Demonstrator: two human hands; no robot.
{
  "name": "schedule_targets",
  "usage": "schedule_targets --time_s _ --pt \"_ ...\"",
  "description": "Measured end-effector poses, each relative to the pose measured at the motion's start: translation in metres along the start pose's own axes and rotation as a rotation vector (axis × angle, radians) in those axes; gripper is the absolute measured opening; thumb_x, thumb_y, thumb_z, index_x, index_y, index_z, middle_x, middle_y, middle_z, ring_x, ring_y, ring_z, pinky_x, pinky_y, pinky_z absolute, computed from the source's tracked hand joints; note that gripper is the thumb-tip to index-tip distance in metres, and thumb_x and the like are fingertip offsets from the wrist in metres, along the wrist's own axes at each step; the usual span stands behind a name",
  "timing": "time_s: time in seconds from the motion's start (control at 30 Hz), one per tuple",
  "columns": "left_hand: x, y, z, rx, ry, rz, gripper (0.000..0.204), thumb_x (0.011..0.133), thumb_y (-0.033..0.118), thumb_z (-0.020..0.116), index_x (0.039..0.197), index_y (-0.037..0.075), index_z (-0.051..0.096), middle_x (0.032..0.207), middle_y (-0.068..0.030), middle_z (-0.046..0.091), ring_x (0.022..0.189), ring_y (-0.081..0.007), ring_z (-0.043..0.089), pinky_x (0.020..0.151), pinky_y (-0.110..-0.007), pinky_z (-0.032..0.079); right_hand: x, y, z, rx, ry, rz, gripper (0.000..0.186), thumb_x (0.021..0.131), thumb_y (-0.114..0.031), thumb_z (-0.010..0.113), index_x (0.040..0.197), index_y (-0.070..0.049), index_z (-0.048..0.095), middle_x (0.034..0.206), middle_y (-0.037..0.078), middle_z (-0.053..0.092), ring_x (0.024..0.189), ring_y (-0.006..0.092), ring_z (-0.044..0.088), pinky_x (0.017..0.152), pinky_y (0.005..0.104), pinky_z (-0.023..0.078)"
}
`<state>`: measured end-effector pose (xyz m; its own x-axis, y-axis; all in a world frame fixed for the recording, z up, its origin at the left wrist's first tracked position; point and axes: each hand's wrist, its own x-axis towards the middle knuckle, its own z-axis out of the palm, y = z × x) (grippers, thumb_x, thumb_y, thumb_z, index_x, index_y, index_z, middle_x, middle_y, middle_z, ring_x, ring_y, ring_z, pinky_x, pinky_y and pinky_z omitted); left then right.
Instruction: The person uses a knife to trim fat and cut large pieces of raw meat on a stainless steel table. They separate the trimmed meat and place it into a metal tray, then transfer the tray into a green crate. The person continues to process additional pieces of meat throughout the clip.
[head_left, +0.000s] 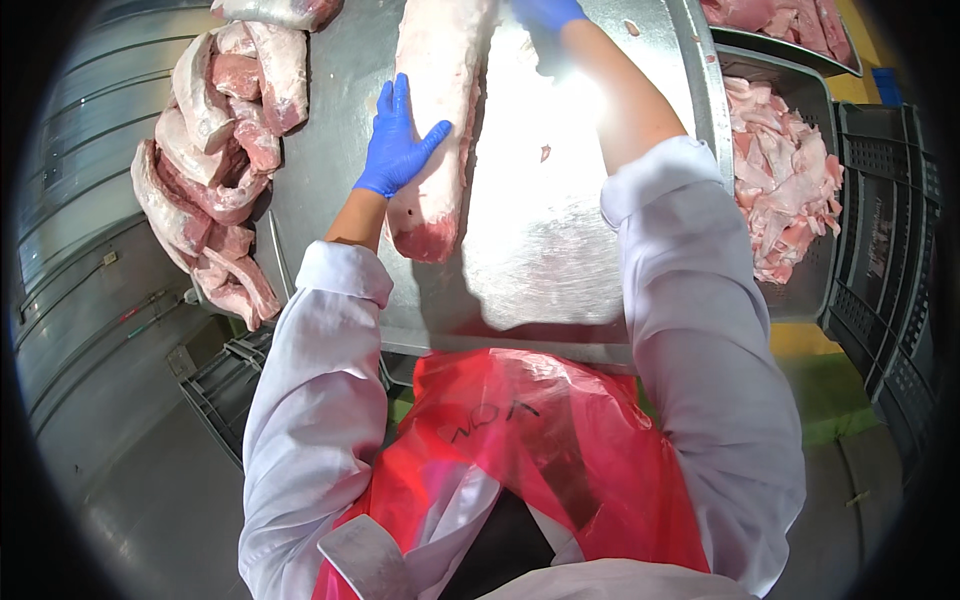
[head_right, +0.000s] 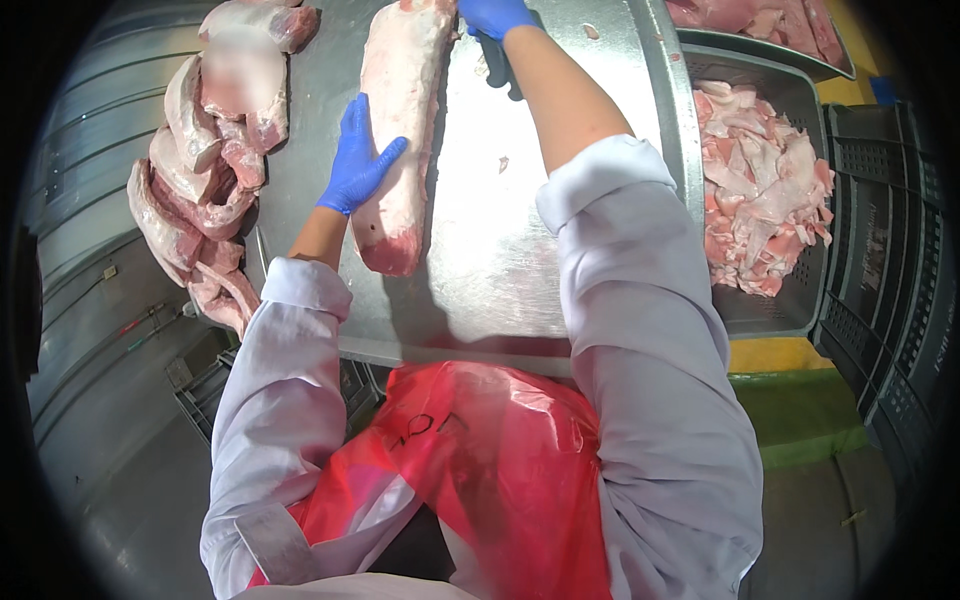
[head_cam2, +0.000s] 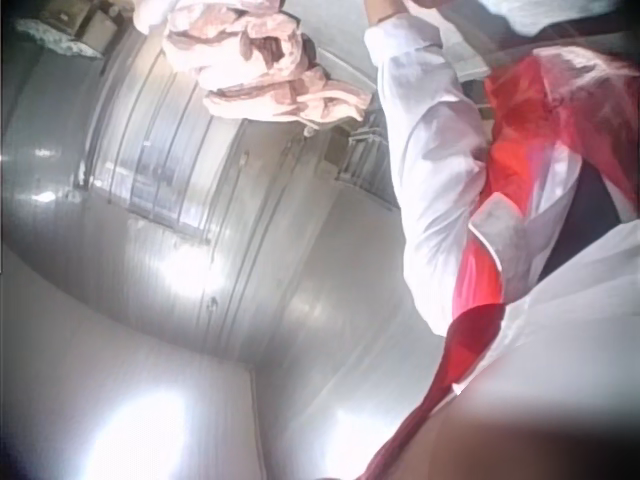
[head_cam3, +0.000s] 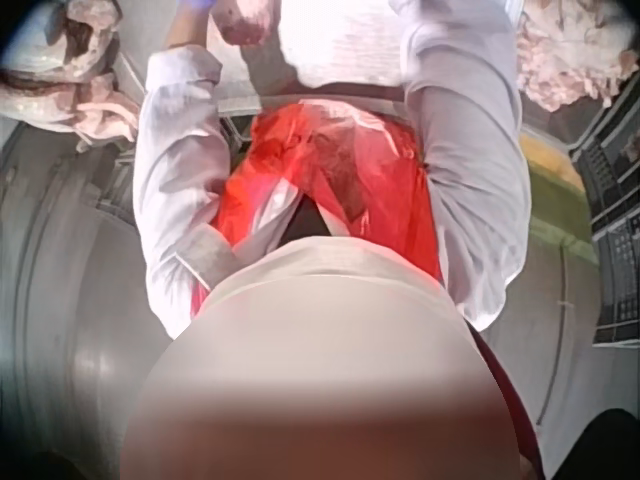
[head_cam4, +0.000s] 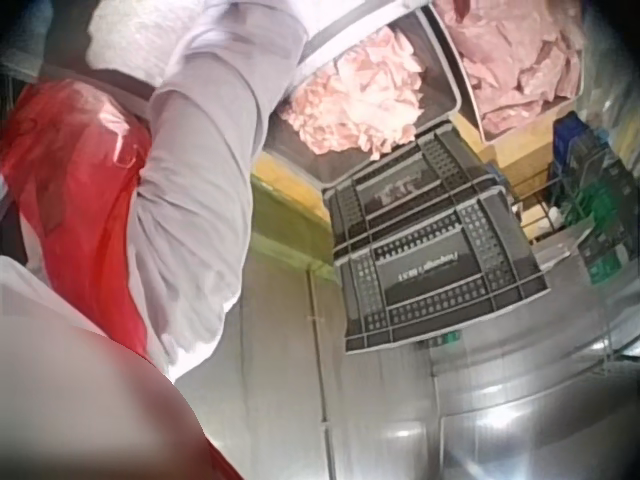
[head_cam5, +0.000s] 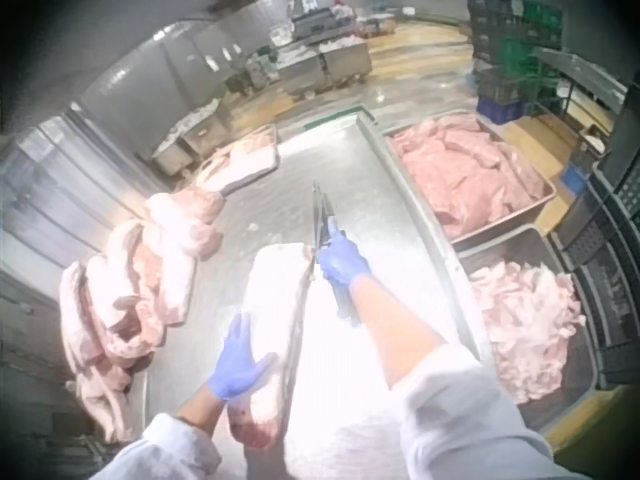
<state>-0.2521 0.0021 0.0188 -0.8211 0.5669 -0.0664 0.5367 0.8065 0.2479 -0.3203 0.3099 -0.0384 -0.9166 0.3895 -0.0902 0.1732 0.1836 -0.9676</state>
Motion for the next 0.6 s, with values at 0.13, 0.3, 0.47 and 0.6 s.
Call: schedule_targets --time_s 0.13,0.3,0.47,0.6 --pt "0.003 -0.008 0.004 -0.018 0.030 0.115 0.108 0.082 0.052 0.071 0.154 -0.007 0.018 0.157 -0.0338 0.022 0.147 -0.0465 0.023 0.121 -0.048 0.024 0.015 -0.003 0.013 -0.162 -0.109 0.128 0.079 0.087 -0.021 0.058 0.158 -0.012 0.023 0.114 0.025 0.069 0.089 0.0354 0.072 0.077 0.0426 0.058" --pt "-0.012 -0.018 0.011 -0.030 0.035 0.138 0.104 0.086 0.052 0.066 0.155 -0.008 0.016 0.161 -0.0302 0.016 0.152 -0.0415 0.016 0.123 -0.045 0.017 -0.048 -0.016 0.031 -0.196 -0.130 0.120 0.067 0.094 -0.026 0.053 0.155 -0.011 0.029 0.121 0.029 0.064 0.102 0.0434 0.067 0.090 0.0491 0.054" --pt "0.000 -0.011 0.005 -0.008 0.054 0.204 0.109 0.079 0.049 0.071 0.154 -0.008 0.018 0.160 -0.0319 0.017 0.150 -0.0435 0.019 0.122 -0.045 0.023 -0.065 0.094 0.089 -0.175 0.373 -0.511 0.054 0.101 -0.024 0.039 0.152 -0.007 0.034 0.131 0.034 0.055 0.111 0.0544 0.058 0.095 0.0566 0.050" --pt "-0.012 -0.029 0.013 -0.043 0.065 0.183 0.109 0.078 0.049 0.073 0.154 -0.008 0.018 0.161 -0.0311 0.016 0.150 -0.0436 0.018 0.123 -0.045 0.022 -0.057 0.015 0.058 -0.340 -0.108 -0.044 0.059 0.099 -0.025 0.045 0.153 -0.007 0.031 0.125 0.031 0.061 0.112 0.0485 0.061 0.094 0.0498 0.051"
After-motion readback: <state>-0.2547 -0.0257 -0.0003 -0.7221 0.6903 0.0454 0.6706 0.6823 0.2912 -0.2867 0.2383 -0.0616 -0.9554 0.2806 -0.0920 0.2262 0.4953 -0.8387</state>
